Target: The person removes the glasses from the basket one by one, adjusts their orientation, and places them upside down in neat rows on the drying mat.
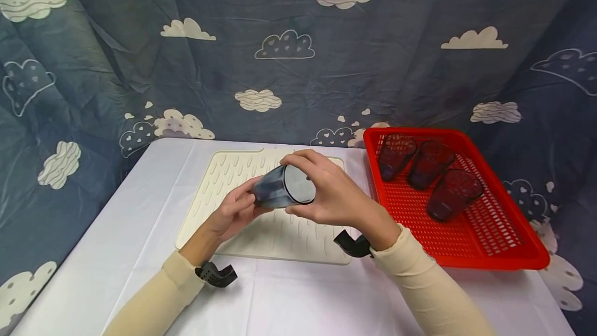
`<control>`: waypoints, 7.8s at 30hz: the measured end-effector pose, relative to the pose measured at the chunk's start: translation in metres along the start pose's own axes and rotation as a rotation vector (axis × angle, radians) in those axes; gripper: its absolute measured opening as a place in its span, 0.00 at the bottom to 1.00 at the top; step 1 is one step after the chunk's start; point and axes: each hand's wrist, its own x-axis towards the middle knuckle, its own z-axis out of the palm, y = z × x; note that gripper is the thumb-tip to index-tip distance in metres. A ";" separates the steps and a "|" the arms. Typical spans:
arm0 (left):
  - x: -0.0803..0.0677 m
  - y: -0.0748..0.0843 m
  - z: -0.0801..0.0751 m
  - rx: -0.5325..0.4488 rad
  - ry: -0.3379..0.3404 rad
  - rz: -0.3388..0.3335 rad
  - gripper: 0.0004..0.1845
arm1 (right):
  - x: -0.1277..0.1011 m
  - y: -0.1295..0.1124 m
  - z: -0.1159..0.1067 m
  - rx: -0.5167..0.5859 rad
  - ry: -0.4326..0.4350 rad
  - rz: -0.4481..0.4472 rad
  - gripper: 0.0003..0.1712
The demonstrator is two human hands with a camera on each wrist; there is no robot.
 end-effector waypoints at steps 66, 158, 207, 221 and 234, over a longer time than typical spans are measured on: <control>-0.021 0.058 0.006 0.537 0.231 -0.004 0.40 | -0.017 0.020 0.048 0.149 0.052 0.165 0.50; 0.044 0.149 0.007 1.490 0.181 -0.158 0.36 | -0.020 0.027 0.039 0.343 0.309 0.480 0.26; 0.054 0.145 -0.081 1.744 0.251 -0.519 0.41 | -0.070 0.035 -0.019 0.032 -0.030 0.549 0.30; 0.060 0.135 -0.088 1.743 0.291 -0.545 0.41 | -0.093 0.041 -0.042 0.025 -0.195 0.575 0.34; 0.060 0.129 -0.091 1.718 0.309 -0.528 0.40 | -0.100 0.045 -0.046 0.035 -0.151 0.583 0.32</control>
